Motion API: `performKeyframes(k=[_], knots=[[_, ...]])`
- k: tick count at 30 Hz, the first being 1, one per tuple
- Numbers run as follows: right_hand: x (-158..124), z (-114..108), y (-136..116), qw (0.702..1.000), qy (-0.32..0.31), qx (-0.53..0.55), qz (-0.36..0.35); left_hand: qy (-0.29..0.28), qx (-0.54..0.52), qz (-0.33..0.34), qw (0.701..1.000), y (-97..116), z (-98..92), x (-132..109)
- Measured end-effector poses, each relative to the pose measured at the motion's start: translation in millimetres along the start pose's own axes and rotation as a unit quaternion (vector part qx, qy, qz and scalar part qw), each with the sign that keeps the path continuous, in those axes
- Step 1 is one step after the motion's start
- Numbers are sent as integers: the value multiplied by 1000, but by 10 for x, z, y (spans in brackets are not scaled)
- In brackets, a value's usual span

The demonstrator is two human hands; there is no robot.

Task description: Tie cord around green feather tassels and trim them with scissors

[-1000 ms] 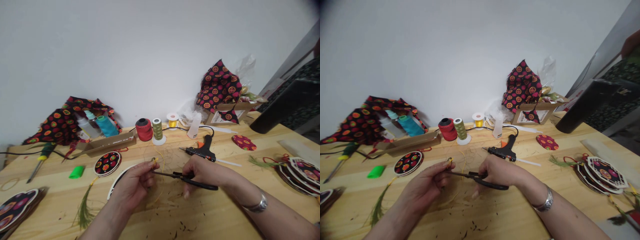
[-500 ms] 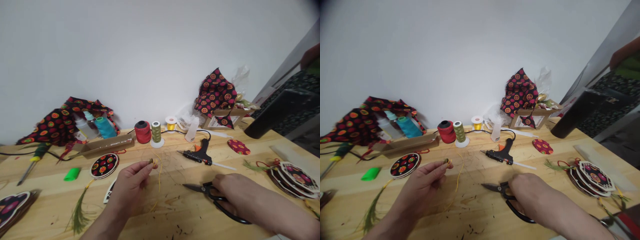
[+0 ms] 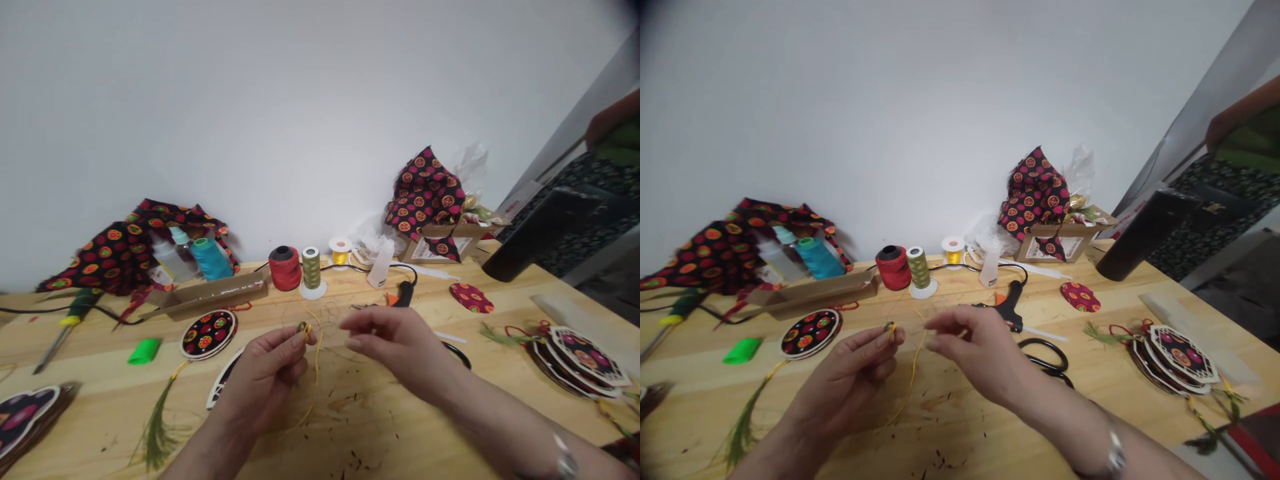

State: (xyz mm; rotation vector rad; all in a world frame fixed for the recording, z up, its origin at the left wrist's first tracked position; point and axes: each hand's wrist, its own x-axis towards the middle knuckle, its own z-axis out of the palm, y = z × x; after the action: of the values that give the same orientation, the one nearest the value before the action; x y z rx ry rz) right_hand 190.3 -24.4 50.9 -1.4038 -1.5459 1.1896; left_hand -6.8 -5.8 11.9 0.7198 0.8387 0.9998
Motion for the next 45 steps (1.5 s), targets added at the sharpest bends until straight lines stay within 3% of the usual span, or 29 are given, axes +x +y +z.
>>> performKeyframes(k=[3,6,10,19,32,45], knots=[[212,323,-50,974,-25,226,-1,-1,-35,12,999,26,-13,7],[307,485,3,957,-5,289,-6,3,-50,21,999,53,-2,13],[304,515,99,954,16,299,-7,5,-38,15,999,35,13,10],[314,477,165,954,-19,300,-1,0,-3,18,1000,-42,-21,17],[283,503,128,932,-33,359,34,-9,40,25,999,-73,-44,30],[256,550,140,925,-9,375,61,1,108,44,993,-89,-85,10]])
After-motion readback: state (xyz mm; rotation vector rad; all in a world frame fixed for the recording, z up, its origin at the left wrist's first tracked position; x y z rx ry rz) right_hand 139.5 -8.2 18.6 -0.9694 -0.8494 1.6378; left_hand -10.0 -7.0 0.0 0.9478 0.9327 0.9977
